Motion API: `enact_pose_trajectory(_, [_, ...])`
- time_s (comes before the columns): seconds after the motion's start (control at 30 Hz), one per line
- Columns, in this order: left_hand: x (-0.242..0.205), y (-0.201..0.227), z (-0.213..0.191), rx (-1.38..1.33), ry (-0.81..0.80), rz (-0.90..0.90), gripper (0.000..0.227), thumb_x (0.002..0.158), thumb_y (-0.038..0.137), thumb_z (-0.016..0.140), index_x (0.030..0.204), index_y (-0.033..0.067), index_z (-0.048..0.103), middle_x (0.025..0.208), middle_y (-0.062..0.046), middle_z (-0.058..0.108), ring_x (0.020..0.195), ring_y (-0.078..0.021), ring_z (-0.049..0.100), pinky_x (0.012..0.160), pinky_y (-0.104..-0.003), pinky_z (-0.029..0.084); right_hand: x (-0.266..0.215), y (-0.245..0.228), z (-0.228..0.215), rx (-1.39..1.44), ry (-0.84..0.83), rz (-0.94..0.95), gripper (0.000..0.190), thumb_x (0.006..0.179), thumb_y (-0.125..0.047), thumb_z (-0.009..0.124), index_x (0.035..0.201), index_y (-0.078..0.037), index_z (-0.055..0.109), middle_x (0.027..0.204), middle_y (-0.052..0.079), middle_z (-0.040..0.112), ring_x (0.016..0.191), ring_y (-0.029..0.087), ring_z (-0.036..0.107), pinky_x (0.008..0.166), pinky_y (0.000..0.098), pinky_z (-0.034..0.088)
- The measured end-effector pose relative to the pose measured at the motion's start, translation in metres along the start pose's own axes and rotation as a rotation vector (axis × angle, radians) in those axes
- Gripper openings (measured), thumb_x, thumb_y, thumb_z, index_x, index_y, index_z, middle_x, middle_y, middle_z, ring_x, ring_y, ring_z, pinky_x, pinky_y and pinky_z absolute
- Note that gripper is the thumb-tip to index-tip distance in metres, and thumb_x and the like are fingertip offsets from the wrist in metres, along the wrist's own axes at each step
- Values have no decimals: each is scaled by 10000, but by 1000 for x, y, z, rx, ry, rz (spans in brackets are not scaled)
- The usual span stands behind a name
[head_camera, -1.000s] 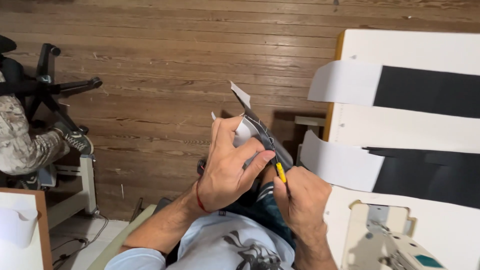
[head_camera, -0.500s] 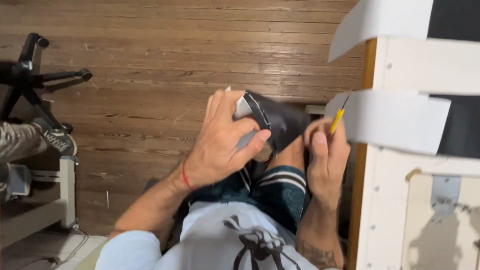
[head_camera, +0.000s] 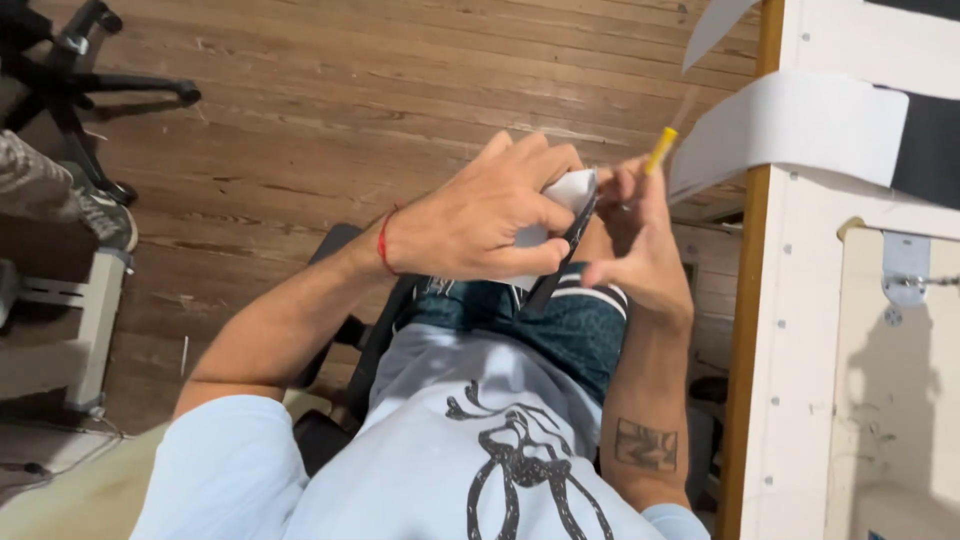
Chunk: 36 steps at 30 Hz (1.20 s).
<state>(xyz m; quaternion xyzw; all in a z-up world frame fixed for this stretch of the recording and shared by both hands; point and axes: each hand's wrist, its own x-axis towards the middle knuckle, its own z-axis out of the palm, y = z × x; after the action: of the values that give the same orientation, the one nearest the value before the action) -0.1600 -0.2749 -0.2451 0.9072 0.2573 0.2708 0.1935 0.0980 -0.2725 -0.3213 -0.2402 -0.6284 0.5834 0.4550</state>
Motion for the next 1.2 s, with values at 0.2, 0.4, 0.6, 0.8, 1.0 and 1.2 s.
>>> enact_pose_trajectory(0.2, [-16, 12, 5, 10, 15, -33, 417, 1168, 393, 603, 831, 185, 731, 1126, -21, 524, 1006, -249, 482, 865, -457, 342, -10, -4, 22, 4, 107, 48, 816, 720, -336, 1056, 1109, -237, 346, 1076, -84, 383, 925, 48, 374, 762, 201, 341])
enact_pose_trajectory(0.4, [-29, 11, 12, -215, -1, -71, 375, 1184, 442, 600, 967, 210, 798, 1426, -101, 575, 1378, -336, 523, 1081, -524, 401, -15, -22, 16, 108, -4, 78, 707, 868, -135, 967, 1140, -239, 323, 1075, -45, 476, 941, 57, 511, 782, 203, 451])
enact_pose_trajectory(0.6, [-35, -1, 34, -505, 10, -76, 252, 1168, 348, 698, 981, 201, 783, 1579, -127, 518, 1366, -384, 526, 1133, -431, 440, -23, -6, -2, 177, 35, 67, 775, 803, 54, 1043, 1132, -183, 383, 892, -28, 503, 802, 74, 613, 714, 150, 548])
enact_pose_trajectory(0.8, [-44, 4, 58, -858, 103, -194, 278, 1138, 336, 747, 905, 210, 830, 1516, -73, 555, 1296, -236, 529, 1171, -383, 452, -32, -6, 4, 259, 91, 120, 817, 764, 111, 1045, 1136, -170, 374, 827, 1, 603, 759, 83, 648, 695, 171, 595])
enact_pose_trajectory(1.0, [-53, 8, 74, -934, 181, -186, 247, 1149, 294, 756, 963, 147, 826, 1669, -135, 479, 1453, -272, 513, 1277, -405, 391, -29, 28, -7, 36, 100, 116, 961, 628, -316, 1175, 1159, -212, 381, 1023, -45, 547, 938, 54, 576, 780, 154, 489])
enact_pose_trajectory(1.2, [-62, 4, 90, -874, 318, -59, 254, 1156, 224, 761, 977, 45, 768, 1843, -264, 336, 1748, -432, 336, 1468, -603, 130, -17, 12, 28, -101, 80, -16, 1039, 705, -630, 1023, 1406, -145, 429, 1582, 182, 595, 1616, 316, 457, 1370, 503, 360])
